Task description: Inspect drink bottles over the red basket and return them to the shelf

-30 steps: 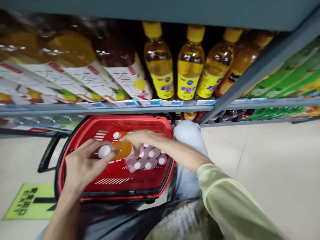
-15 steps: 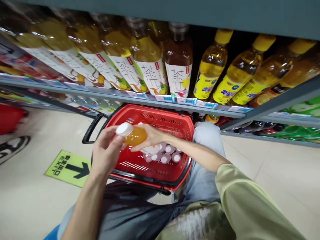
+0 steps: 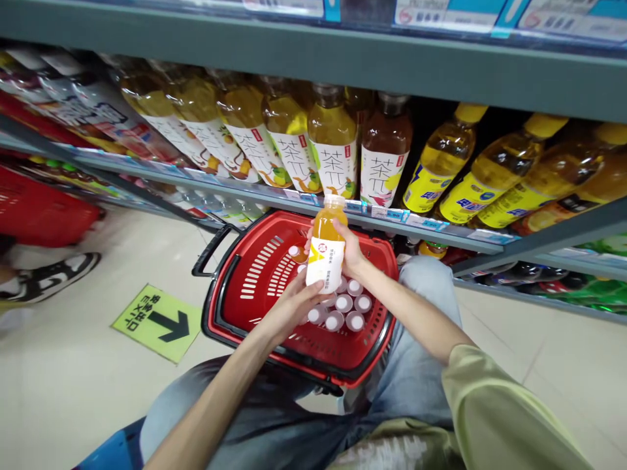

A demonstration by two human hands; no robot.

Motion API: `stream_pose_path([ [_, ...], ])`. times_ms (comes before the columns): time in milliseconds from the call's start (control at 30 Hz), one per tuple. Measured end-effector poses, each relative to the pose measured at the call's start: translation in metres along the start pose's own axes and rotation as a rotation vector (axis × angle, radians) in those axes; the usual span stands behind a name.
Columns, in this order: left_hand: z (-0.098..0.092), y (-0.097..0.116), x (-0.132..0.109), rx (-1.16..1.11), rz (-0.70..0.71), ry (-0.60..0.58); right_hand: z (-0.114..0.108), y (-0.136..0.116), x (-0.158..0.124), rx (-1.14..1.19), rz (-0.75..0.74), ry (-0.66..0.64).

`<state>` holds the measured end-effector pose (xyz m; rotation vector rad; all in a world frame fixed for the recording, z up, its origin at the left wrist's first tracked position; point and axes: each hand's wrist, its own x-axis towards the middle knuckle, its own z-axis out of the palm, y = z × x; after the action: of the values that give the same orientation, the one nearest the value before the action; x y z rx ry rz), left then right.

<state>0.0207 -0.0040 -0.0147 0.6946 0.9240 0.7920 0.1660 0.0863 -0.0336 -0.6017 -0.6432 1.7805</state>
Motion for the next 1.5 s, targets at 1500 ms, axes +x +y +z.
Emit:
stream_pose_path([
  [1500,-0.027,0.004,-0.004,1.039,0.94,0.554,0.008,-0.026,0.003,0.301,-0.008,0.138],
])
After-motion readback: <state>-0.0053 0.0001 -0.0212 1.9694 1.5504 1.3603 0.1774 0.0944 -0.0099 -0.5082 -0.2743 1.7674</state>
